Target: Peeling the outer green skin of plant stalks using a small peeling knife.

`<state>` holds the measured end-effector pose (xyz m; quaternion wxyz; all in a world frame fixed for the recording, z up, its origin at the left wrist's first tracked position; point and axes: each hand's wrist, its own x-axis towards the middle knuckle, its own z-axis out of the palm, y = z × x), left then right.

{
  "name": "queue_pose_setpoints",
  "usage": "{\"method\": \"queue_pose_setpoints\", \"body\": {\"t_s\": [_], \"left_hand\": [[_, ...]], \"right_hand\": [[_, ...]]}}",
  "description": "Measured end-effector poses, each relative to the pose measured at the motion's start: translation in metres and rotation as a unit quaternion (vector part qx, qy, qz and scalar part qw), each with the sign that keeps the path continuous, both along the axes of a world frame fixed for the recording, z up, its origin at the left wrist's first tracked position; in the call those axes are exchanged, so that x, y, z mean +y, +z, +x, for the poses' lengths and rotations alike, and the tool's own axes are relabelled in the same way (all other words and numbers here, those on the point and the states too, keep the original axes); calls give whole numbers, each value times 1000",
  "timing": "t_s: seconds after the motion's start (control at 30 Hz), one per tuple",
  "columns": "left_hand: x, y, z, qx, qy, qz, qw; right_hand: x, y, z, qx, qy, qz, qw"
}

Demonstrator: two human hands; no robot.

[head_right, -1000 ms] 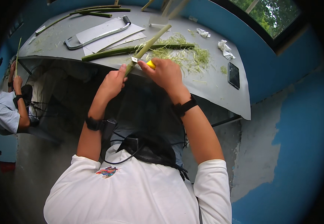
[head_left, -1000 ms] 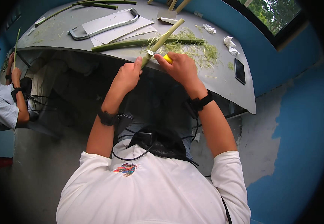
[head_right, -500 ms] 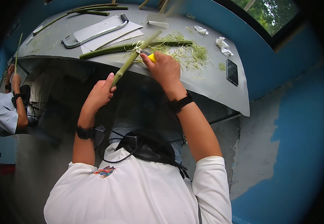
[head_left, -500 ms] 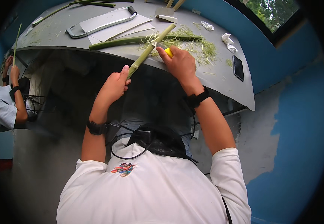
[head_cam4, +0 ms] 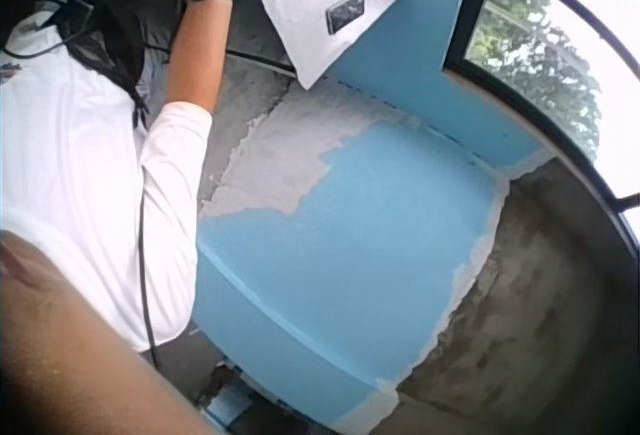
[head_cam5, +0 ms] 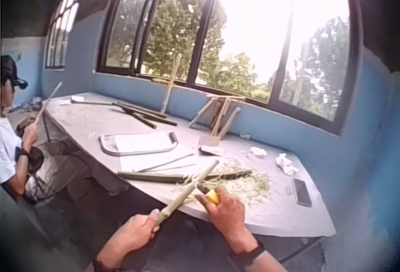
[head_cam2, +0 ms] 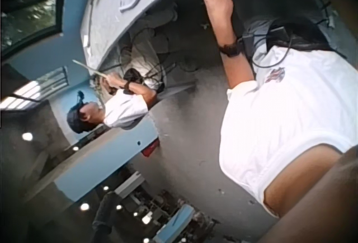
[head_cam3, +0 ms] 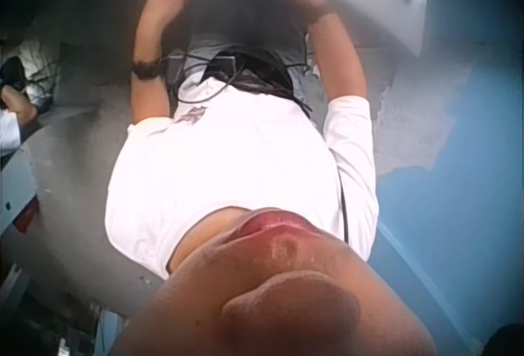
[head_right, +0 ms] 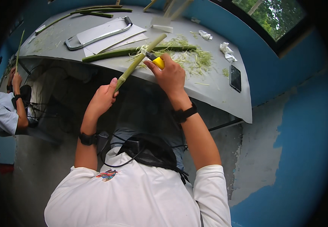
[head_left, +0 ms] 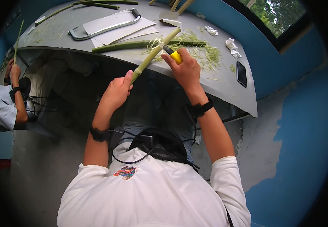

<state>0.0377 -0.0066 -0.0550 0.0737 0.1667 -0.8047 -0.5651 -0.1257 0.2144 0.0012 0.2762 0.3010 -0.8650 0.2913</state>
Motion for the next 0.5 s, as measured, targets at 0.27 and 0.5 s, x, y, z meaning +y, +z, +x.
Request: {"method": "queue_pose_setpoints", "body": {"t_s": [0.27,0.5], "left_hand": [[15,14,1,35,-29,-159,986],[17,14,3,43,-23,-178,983]], "right_hand": [[9,-4,-5,-44,81,-24,995],[6,-1,-1,-56,109,-91,988]]}}
